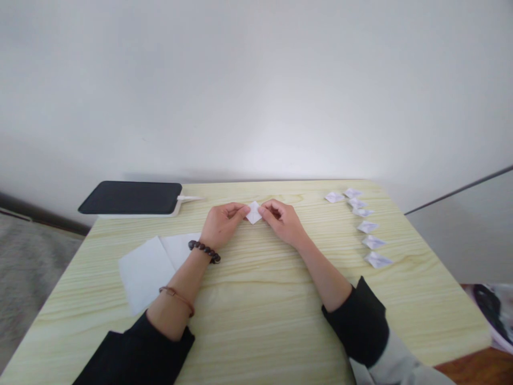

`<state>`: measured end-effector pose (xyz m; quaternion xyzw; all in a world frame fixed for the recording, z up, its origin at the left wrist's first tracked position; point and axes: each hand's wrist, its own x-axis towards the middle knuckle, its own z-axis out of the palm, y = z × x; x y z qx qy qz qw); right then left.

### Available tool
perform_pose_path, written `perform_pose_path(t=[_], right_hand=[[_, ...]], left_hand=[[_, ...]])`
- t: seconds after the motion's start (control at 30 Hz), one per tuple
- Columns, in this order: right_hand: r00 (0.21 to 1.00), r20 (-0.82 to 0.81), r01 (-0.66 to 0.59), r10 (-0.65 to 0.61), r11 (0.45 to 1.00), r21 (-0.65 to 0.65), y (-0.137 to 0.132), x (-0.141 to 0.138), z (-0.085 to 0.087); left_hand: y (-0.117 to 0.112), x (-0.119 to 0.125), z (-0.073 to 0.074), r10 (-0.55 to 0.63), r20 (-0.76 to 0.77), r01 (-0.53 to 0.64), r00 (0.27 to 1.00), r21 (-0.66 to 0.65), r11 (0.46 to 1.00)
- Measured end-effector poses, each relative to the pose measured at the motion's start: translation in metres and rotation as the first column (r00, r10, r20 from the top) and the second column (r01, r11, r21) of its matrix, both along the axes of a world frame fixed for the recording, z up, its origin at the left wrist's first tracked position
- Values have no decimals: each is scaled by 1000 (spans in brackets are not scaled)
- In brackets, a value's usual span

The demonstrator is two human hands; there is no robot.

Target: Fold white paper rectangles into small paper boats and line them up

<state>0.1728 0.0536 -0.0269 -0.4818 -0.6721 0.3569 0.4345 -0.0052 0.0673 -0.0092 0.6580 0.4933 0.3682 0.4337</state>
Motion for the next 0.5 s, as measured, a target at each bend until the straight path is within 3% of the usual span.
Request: perform_pose_path(t=[0.27,0.5], right_hand=[[990,139,-36,27,997,62,-1,0,4],[986,158,-58,49,997,48,-2,0,4]], left_hand=[[-1,-1,-1,43,21,-43,999,-5,999],[0,0,-4,-19,85,21,996,-21,1000]])
